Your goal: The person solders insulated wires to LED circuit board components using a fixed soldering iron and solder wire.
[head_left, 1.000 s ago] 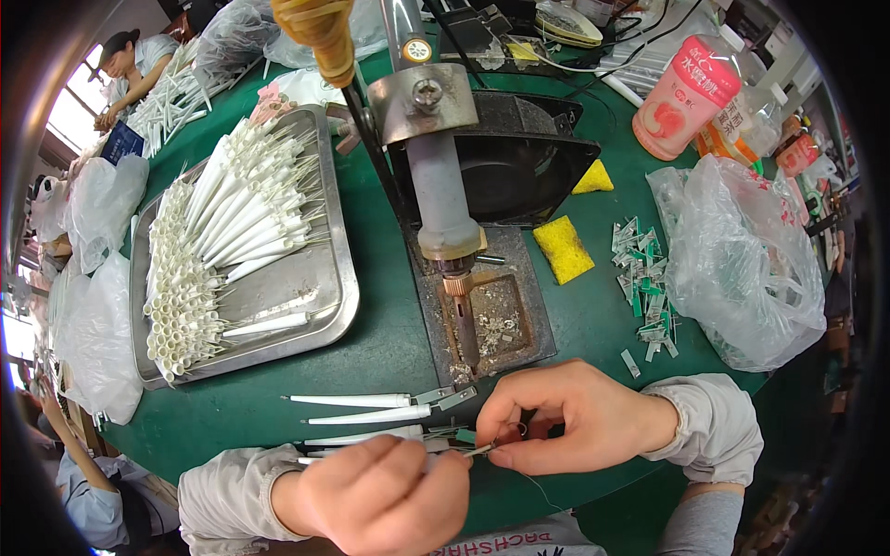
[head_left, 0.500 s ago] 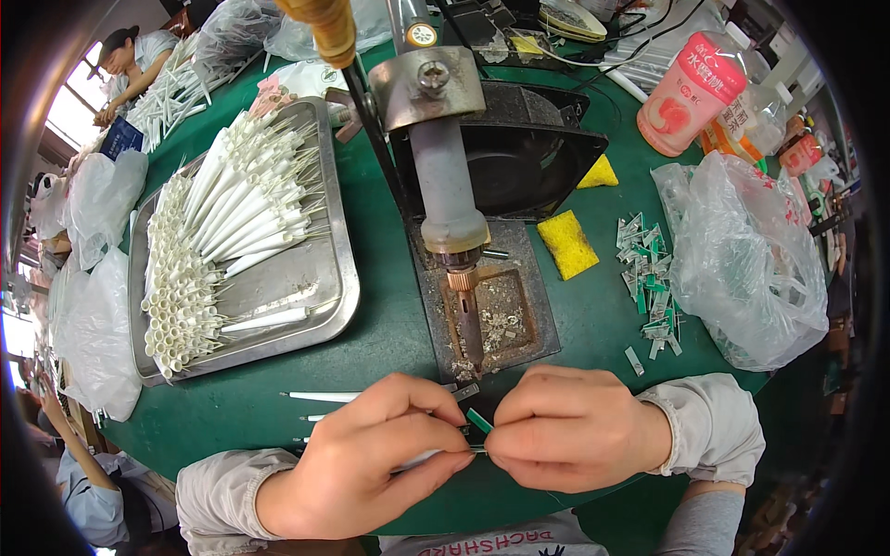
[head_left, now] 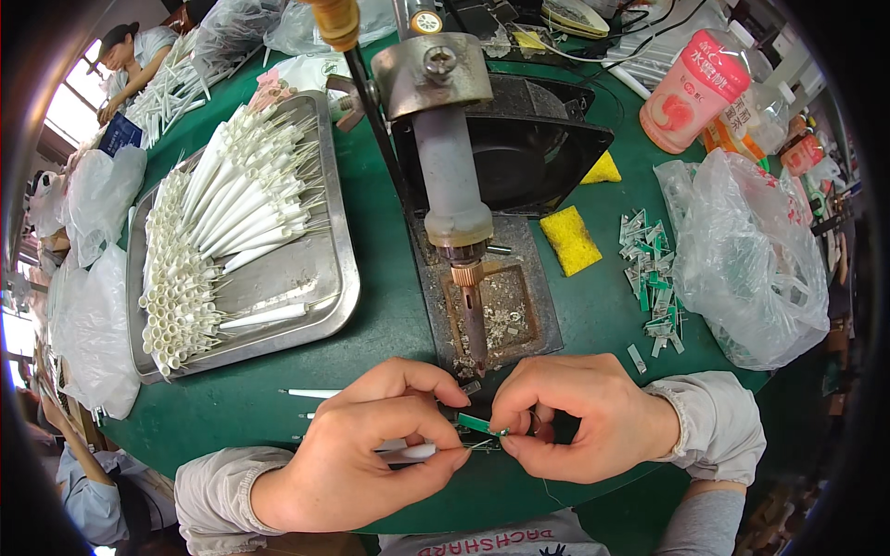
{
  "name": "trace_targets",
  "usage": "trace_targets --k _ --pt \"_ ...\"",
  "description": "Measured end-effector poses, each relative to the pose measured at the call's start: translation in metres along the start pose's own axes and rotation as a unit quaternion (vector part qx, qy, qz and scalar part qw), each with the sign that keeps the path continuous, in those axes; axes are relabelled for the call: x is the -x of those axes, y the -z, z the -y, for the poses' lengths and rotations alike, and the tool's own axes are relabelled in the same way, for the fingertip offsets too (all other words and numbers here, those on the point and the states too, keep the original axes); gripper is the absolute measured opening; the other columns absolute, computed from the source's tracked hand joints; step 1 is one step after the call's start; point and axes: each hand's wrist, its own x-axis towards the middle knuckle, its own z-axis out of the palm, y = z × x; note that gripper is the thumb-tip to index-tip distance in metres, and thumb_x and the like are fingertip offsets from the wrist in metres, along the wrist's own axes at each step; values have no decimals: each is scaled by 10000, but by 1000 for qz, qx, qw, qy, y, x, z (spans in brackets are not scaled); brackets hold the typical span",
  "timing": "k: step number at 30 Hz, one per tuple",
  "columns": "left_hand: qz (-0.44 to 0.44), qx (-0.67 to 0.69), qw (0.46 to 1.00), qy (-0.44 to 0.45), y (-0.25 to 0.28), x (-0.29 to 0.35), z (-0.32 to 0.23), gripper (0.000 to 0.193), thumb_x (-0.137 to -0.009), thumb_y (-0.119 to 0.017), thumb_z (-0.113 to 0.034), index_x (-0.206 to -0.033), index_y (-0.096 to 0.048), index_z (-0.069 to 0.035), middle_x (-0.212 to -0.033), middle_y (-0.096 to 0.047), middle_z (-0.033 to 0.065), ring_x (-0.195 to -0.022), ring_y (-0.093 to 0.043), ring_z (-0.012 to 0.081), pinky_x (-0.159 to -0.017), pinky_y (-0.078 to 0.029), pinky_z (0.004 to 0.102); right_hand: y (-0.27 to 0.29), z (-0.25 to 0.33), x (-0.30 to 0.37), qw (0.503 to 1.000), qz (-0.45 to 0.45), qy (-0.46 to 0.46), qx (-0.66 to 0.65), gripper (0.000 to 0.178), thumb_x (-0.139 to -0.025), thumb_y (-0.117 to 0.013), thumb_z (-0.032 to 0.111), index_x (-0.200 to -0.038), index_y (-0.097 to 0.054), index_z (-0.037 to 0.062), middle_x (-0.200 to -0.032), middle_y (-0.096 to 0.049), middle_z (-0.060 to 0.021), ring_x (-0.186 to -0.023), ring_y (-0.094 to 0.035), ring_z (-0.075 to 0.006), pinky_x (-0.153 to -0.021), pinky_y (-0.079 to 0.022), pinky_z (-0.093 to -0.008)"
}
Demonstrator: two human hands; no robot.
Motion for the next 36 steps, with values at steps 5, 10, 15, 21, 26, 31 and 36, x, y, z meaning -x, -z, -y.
trace_targets --k 5,10,15,21,26,31,36 --pt "-2 -12 1000 -6 -1 -2 0 132 -726 -755 37 -815 -695 -40 -1071 -620 125 -839 -623 146 -751 -501 275 -1 0 -1 1000 7 8 -1 204 -760 -672 -36 -931 -581 27 -784 -584 -45 -630 -597 -116 -474 -489 -235" --pt "9 -3 1000 9 -1 -1 -2 118 -738 -746 40 -806 -684 -33 -1014 -662 123 -842 -647 171 -733 -514 287 0 3 -1 1000 13 -14 -11 209 -760 -670 -39 -929 -571 33 -775 -573 -39 -626 -585 -118 -472 -478 -241" --pt "19 -9 1000 -1 -1 0 -1 118 -744 -748 40 -819 -674 -12 -987 -679 134 -799 -659 169 -703 -522 285 0 3 -1 999 26 -20 -22 221 -765 -673 -34 -943 -565 39 -784 -571 -44 -646 -586 -126 -487 -480 -249" --pt "36 50 996 63 0 1 -2 89 -794 -686 108 -850 -653 46 -1018 -656 160 -868 -666 153 -747 -547 257 4 3 -4 999 39 -29 -21 239 -776 -672 -25 -980 -565 39 -794 -578 -51 -663 -592 -128 -499 -484 -251" --pt "26 124 988 93 0 -2 0 77 -818 -655 125 -862 -641 64 -1037 -639 165 -891 -662 154 -764 -548 245 10 2 -6 993 63 -72 -64 247 -804 -665 -14 -1020 -556 31 -830 -598 -41 -698 -606 -118 -559 -509 -255" --pt "-16 196 976 96 -1 -11 4 51 -840 -636 116 -847 -634 66 -1040 -636 169 -867 -660 149 -741 -540 232 30 -8 -15 926 81 -190 -316 160 -877 -641 18 -1002 -541 27 -865 -648 -41 -762 -657 -121 -602 -511 -243" --pt "-53 182 977 96 -1 -19 2 42 -847 -639 95 -830 -631 58 -987 -629 137 -807 -650 132 -690 -524 219 34 15 -14 971 89 -194 -106 107 -926 -616 94 -921 -523 43 -662 -623 -22 -582 -624 -93 -502 -431 -223"
